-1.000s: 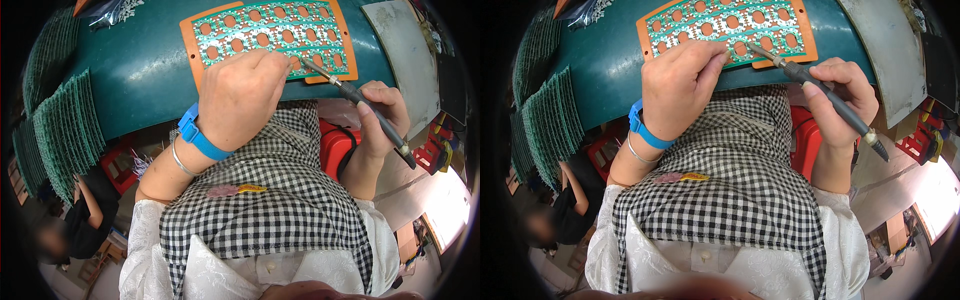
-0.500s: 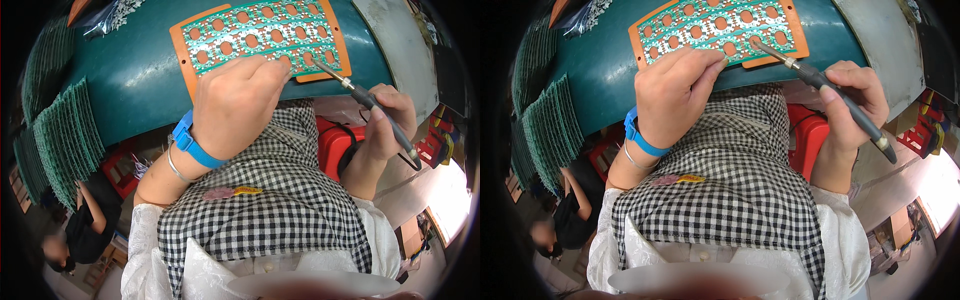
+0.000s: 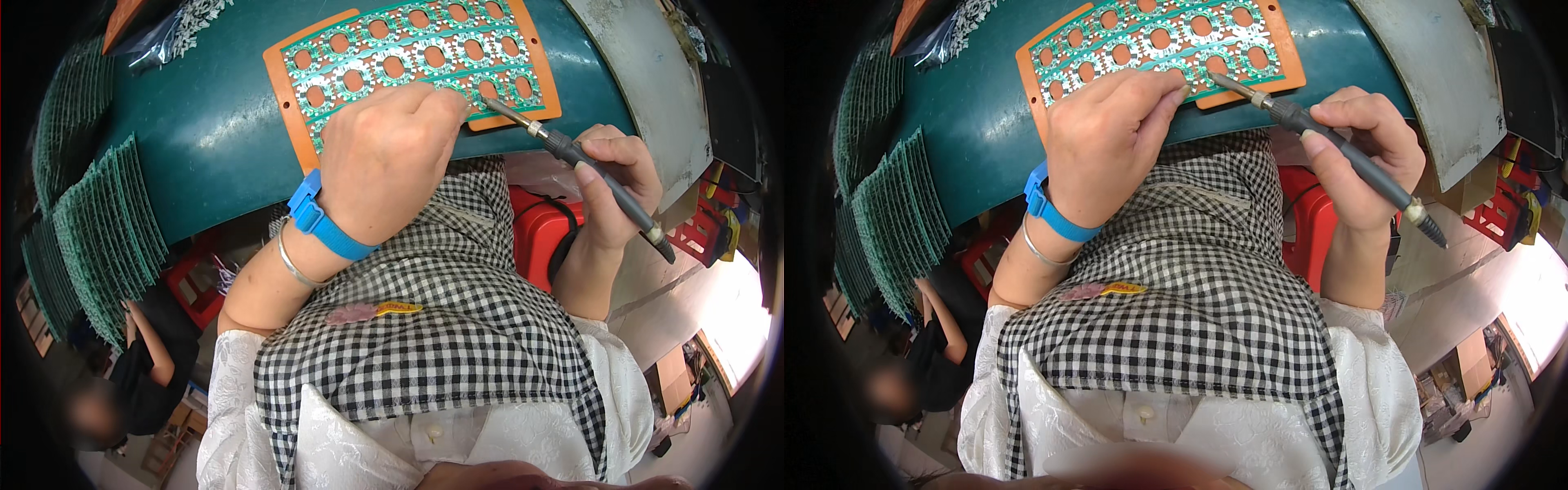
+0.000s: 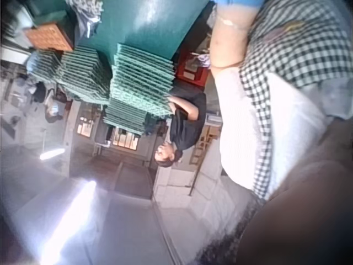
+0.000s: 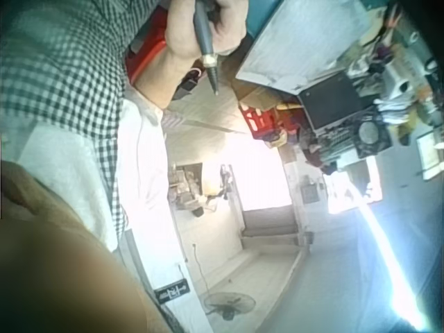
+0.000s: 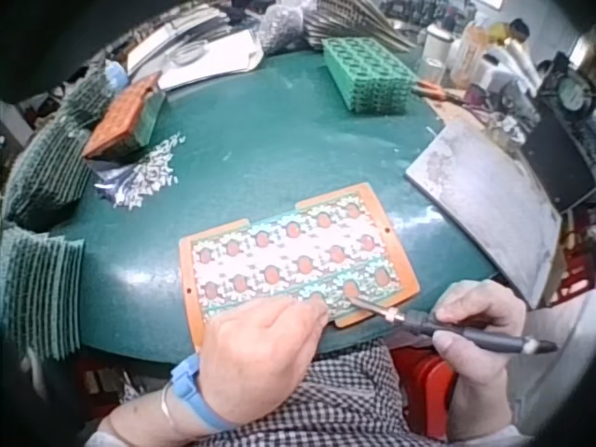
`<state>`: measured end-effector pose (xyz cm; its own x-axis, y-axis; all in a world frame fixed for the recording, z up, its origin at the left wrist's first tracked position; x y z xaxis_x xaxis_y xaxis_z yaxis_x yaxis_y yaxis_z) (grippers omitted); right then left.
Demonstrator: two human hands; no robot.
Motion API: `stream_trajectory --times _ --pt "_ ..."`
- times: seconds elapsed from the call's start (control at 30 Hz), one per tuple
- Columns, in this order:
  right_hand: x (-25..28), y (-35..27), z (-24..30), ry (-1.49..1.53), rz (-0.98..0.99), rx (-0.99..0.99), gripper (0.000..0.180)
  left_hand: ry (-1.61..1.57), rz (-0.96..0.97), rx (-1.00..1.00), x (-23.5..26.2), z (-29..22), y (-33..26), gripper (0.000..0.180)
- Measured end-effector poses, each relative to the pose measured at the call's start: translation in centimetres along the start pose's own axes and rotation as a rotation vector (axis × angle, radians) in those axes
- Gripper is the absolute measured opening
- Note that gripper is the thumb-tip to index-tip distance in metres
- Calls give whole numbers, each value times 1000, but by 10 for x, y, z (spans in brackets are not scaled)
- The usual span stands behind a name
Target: The person solders electronic components onto circuit boards using a soldering iron and solder wire.
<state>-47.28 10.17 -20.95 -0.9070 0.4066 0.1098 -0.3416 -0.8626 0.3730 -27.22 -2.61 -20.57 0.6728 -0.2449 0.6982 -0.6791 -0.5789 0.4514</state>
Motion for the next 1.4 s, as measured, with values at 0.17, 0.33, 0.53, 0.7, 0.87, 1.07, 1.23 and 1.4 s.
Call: stream_trajectory --times 0.17,0.33,0.53,0.7,0.87,1.07,1.23,1.4 --pt "-4 -2 6 -78 52 19 21 53 85 -9 4 -3 0 12" --pt "7 -3 7 11 -92 57 20 -5 46 48 17 -16 -1 12" --pt "24 2 4 29 -43 92 23 -23 33 16 37 -12 3 10" --pt "31 3 1 -3 -33 92 23 -29 67 56 43 -16 4 10" --pt "28 6 4 -49 -18 69 22 -36 60 56 32 -17 8 10" --pt "16 7 4 12 -46 1 20 -39 0 -4 17 -10 12 9" --pt "17 7 1 -28 -51 -25 20 16 50 32 9 -10 15 8" --pt "17 6 -3 -27 -39 -45 21 -13 -59 -81 0 -8 19 13"
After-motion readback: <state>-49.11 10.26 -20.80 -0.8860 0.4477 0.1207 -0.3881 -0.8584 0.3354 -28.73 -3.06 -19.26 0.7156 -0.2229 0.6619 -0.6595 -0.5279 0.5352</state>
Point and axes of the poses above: each hand's wrist, its own y-axis towards the middle knuckle, its own x-axis out of the back of the hand, z = x × y, the point moved 2 cm from there along y, towards the middle knuckle, and after that the axes turned 2 degrees about -y, right-handed, at the moved point
